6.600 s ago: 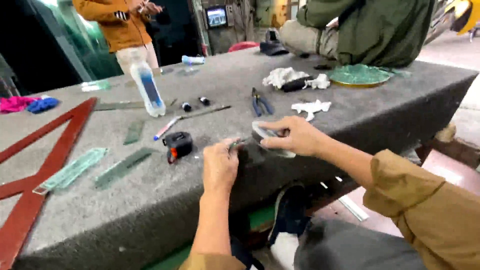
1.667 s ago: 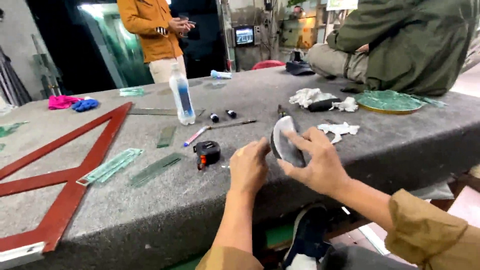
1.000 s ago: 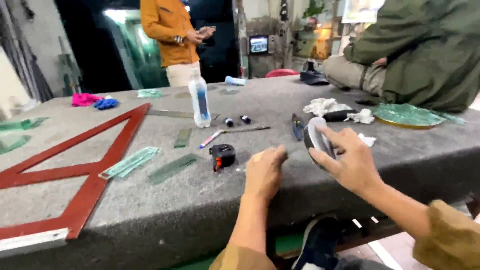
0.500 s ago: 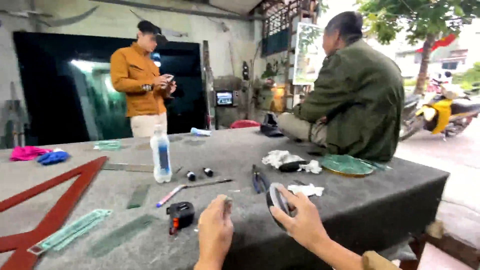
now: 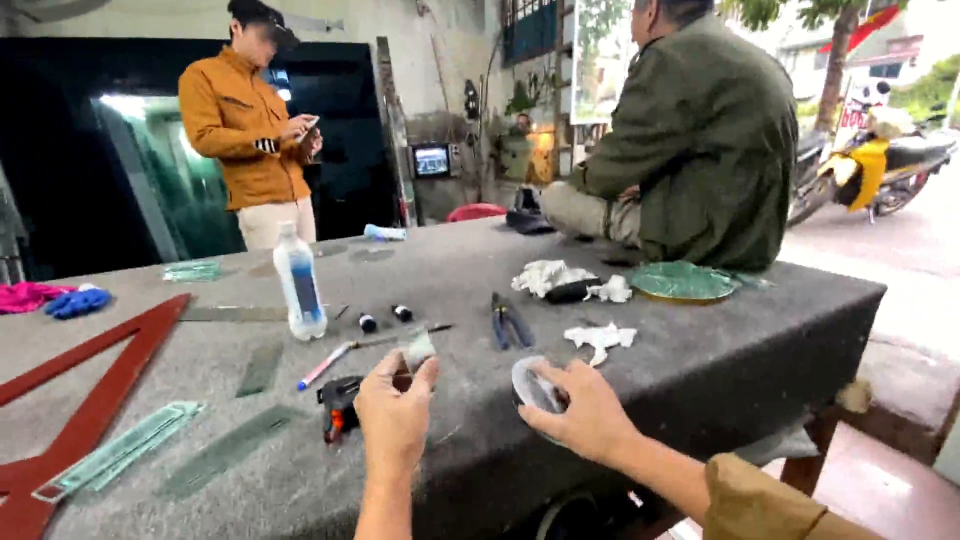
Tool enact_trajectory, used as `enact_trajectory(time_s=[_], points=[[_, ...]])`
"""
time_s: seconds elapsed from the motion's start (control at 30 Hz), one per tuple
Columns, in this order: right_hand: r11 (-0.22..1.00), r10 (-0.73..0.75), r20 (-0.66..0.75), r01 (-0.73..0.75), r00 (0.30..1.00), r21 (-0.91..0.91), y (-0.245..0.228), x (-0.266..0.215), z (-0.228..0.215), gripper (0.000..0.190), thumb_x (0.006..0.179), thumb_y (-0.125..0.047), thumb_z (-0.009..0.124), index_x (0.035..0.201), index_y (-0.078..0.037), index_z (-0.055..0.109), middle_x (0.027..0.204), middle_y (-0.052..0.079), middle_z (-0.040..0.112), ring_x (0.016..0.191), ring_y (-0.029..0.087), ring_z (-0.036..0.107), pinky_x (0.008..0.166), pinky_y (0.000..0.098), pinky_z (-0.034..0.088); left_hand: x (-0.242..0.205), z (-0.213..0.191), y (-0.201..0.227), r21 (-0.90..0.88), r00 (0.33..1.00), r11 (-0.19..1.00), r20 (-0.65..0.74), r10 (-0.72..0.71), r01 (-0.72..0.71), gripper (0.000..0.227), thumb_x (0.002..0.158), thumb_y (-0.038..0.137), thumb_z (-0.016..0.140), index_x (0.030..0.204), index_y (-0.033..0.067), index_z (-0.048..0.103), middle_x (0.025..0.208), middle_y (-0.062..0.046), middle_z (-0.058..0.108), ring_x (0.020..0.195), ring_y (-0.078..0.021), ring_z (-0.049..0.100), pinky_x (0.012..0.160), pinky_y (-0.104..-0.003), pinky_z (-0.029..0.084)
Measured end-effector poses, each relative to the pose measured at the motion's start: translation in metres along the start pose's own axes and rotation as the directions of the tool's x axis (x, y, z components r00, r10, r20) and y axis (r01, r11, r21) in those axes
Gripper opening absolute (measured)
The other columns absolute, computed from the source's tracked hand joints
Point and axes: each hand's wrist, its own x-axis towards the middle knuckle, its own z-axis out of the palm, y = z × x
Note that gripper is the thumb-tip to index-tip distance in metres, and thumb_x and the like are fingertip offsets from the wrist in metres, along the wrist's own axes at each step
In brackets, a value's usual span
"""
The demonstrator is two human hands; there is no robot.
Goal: Manually grinding and smoothing the edges of small glass pieces using a handheld abrasive stone on a workshop table.
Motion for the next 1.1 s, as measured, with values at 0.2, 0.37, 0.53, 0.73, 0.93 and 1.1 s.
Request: enact_trajectory(time_s=[0.2,0.37,0.53,0.73,0.93,1.1], points=[[0.978,-0.026,0.122,0.050,0.992,-0.201,-0.030,-0.002,-0.018,0.081,0.086,-0.069,0.081,0.151,-0.020,0.075,0.122,0.023,0.072,0.115,0.040,0.075,0.097,0.0502,0.062,0.010,-0.006,-0.029,-0.159,1.000,0.987,0.005,-0.005,0.006,0.018,0.092,0.003,0.087,0.099,-0.0076,0.075,0.094,-0.030,0.080,0.086,-0.0338,0.085,0.071,-0.043,0.073],[0.972,0.030,0.169,0.011,0.985,-0.233,-0.032,-0.004,-0.021,0.085,0.089,-0.077,0.075,0.153,-0.022,0.074,0.124,0.022,0.072,0.117,0.038,0.076,0.096,0.0484,0.064,0.019,-0.042,-0.021,0.408,0.974,0.901,0.218,0.060,-0.147,0.031,0.086,0.015,0.093,0.112,0.0074,0.079,0.107,-0.017,0.088,0.107,-0.0353,0.085,0.087,-0.049,0.068],[0.981,0.063,0.175,-0.028,0.983,-0.193,-0.034,-0.005,-0.029,0.086,0.091,-0.074,0.075,0.159,-0.021,0.069,0.127,0.024,0.070,0.118,0.037,0.075,0.097,0.0512,0.064,0.025,-0.043,-0.025,0.852,0.947,0.463,0.312,-0.075,-0.244,0.023,0.088,0.034,0.085,0.110,0.0389,0.086,0.102,0.007,0.087,0.117,-0.0263,0.080,0.100,-0.049,0.064],[0.994,0.075,0.203,-0.056,0.976,-0.097,-0.048,-0.007,-0.036,0.077,0.100,-0.067,0.069,0.161,-0.020,0.067,0.126,0.022,0.070,0.114,0.034,0.075,0.098,0.0494,0.062,0.020,-0.024,-0.061,0.847,0.928,0.379,0.344,0.141,-0.372,0.022,0.094,0.046,0.082,0.095,0.0245,0.078,0.087,0.000,0.078,0.104,-0.0315,0.077,0.094,-0.050,0.060],[0.880,0.004,0.117,-0.059,0.993,0.471,-0.043,0.002,-0.024,0.070,0.096,-0.061,0.070,0.153,-0.020,0.076,0.109,0.019,0.068,0.100,0.029,0.064,0.095,0.0468,0.057,0.008,-0.011,-0.069,0.847,0.875,0.282,0.359,0.325,-0.452,0.026,0.100,0.049,0.074,0.108,0.0259,0.082,0.093,-0.001,0.077,0.102,-0.0283,0.076,0.093,-0.048,0.055],[0.944,-0.051,0.091,0.018,0.995,0.328,-0.063,-0.008,-0.011,0.068,0.091,-0.059,0.076,0.152,-0.028,0.077,0.110,0.019,0.072,0.104,0.030,0.069,0.099,0.0444,0.056,0.020,-0.006,-0.090,0.837,0.855,0.262,0.381,0.352,-0.481,0.016,0.100,0.044,0.068,0.107,0.0324,0.077,0.092,0.001,0.072,0.104,-0.0283,0.074,0.091,-0.049,0.052]])
